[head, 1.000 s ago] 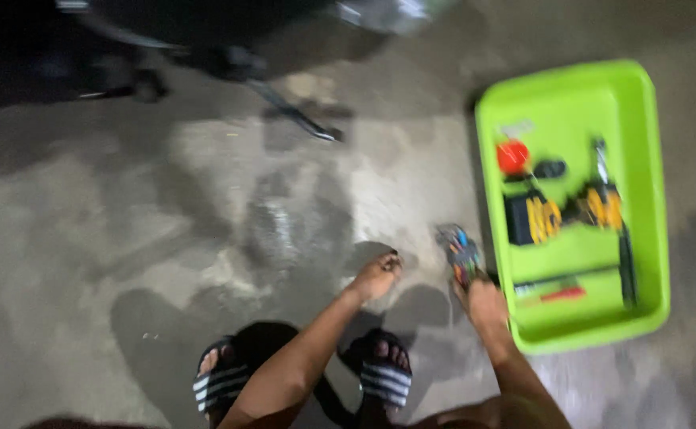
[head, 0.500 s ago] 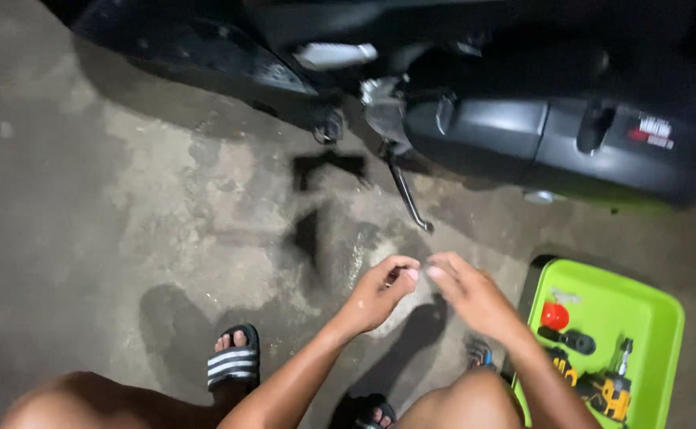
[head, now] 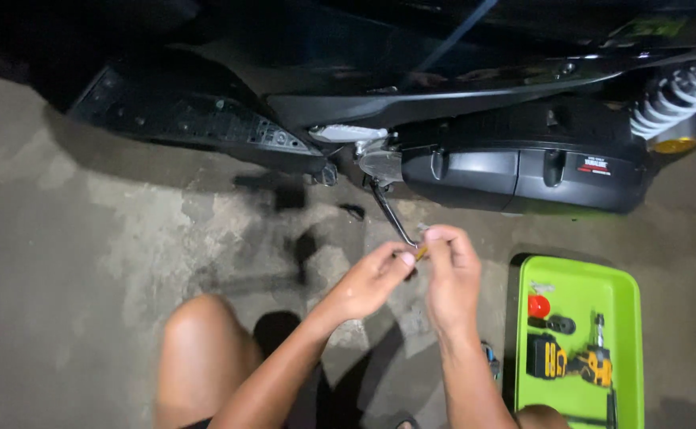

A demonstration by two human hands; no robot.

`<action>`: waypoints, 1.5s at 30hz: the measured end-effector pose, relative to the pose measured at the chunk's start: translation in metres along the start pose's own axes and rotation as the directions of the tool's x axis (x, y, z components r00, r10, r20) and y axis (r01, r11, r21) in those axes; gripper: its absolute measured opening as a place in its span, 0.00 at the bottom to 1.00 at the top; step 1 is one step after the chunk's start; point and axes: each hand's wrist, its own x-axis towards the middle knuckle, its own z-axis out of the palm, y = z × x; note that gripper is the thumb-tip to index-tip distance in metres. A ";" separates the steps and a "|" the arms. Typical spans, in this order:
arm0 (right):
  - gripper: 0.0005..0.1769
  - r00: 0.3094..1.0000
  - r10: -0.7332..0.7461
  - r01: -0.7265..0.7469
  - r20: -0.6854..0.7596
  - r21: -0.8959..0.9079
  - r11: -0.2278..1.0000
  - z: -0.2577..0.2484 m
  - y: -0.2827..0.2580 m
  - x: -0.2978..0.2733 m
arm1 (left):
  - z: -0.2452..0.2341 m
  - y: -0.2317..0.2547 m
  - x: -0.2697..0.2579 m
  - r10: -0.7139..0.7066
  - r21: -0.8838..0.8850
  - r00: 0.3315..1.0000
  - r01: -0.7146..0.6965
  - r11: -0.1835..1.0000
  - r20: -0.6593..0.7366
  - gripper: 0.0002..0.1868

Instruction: The person uses a cordless impact driver to remove a bolt from the rear side of a scooter, then switches to a hex key to loosen several fasteners along the lower side panel. The panel is detached and set aside on a nearby table.

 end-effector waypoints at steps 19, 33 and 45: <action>0.08 0.990 -0.064 0.077 -0.127 0.107 0.991 0.028 -0.108 -0.007 | -0.175 0.112 0.080 0.662 0.749 0.528 -0.658 -0.076 0.532 0.33; 0.10 0.987 0.013 0.009 -0.160 0.136 0.991 0.021 -0.131 0.051 | -0.138 0.128 -0.004 0.726 0.775 0.688 -0.451 0.442 -0.014 0.07; 0.11 0.941 -0.158 0.219 -0.300 0.181 0.959 0.017 -0.140 0.128 | -0.034 0.197 0.075 0.630 0.607 0.776 -0.516 0.604 0.033 0.09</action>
